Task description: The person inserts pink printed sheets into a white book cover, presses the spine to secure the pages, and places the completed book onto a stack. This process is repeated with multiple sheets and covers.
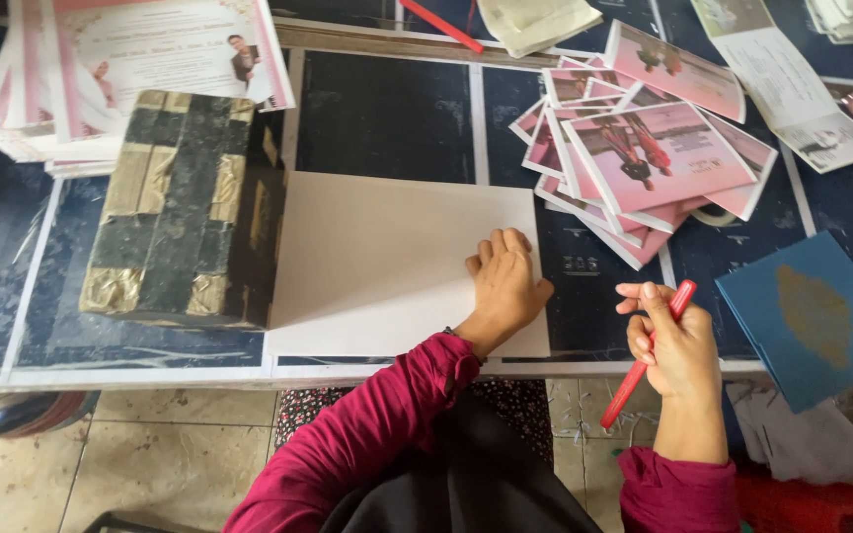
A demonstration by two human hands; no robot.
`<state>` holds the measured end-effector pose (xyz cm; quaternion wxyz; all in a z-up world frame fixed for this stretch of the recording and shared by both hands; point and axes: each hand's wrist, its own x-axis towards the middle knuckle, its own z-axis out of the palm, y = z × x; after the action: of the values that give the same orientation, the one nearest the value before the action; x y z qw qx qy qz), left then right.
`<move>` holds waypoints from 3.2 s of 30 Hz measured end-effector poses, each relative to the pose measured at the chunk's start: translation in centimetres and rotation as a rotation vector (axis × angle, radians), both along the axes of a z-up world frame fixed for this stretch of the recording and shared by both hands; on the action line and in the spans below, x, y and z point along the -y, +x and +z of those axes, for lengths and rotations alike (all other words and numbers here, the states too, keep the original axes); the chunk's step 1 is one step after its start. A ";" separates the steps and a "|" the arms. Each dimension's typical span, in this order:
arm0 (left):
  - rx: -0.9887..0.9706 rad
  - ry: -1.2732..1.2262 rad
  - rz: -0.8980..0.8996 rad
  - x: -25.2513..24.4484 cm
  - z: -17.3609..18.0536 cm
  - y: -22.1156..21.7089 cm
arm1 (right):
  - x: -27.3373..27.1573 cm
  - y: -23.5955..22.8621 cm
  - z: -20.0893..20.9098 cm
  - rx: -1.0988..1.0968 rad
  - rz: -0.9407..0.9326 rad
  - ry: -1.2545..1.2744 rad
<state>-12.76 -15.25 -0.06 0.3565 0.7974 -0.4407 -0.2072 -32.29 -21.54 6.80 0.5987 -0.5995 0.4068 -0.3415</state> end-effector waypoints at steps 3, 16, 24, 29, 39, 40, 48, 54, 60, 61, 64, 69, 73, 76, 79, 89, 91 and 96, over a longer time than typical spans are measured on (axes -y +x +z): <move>-0.071 -0.030 -0.013 -1.7 3.4 0.7 | 0.0 1.2 -0.1 0.017 0.048 -0.002; 0.062 -0.303 0.223 -16.0 4.3 14.5 | -7.0 16.4 -1.5 -0.438 0.409 -0.724; 0.473 0.074 0.163 -22.0 5.4 13.9 | -13.1 23.0 0.0 -0.638 0.512 -0.764; 0.402 -0.116 0.162 -19.9 2.5 13.8 | -14.1 24.5 -0.7 -0.765 0.544 -0.849; 0.252 -0.163 0.163 -16.2 -0.3 14.2 | -13.4 23.9 -3.8 -0.755 0.566 -1.080; 0.248 -0.159 0.159 -16.2 -0.3 14.1 | -12.8 23.4 -4.1 -0.759 0.566 -1.074; 0.503 0.034 0.151 -16.3 1.5 12.9 | -8.9 15.9 -5.1 -0.431 0.557 -1.109; 0.780 -0.006 0.273 -15.4 -1.0 12.8 | -15.3 13.5 -2.5 -0.333 0.751 -1.305; 0.534 0.123 0.155 -15.6 -0.4 12.9 | -8.3 15.5 -9.1 -0.483 0.673 -1.440; 0.534 0.126 0.155 -15.6 -0.9 12.9 | -7.4 17.6 -8.4 -0.482 0.675 -1.438; 0.576 0.109 0.184 -15.4 -1.6 12.8 | -4.0 23.4 -7.2 -0.537 0.642 -1.421; 0.581 0.117 0.169 -15.5 -1.2 12.8 | -2.3 28.9 -6.1 -0.578 0.480 -1.215; 0.570 0.118 0.166 -15.7 -0.9 12.7 | -4.6 26.6 -5.1 -0.619 0.447 -1.172; 0.543 0.090 0.162 -15.6 -0.8 13.3 | -9.3 21.0 -3.7 -0.457 0.489 -0.958; 0.539 0.095 0.160 -15.5 -1.1 13.2 | -11.3 14.1 -7.2 -0.511 0.789 -1.206; 0.532 0.105 0.139 -15.2 -2.3 13.6 | -8.8 14.3 -7.2 -0.451 0.694 -1.258; 0.543 0.115 0.132 -15.3 -2.3 13.5 | -6.5 17.5 -7.9 -0.499 0.654 -1.261; 0.527 0.099 0.131 -15.3 -1.6 13.5 | 1.9 26.6 -10.3 -0.635 0.488 -1.273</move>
<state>0.74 0.07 -1.61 0.2026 0.8672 -0.4549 0.0097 -5.67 -23.43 -3.46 0.0490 -0.9726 0.1396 -0.1792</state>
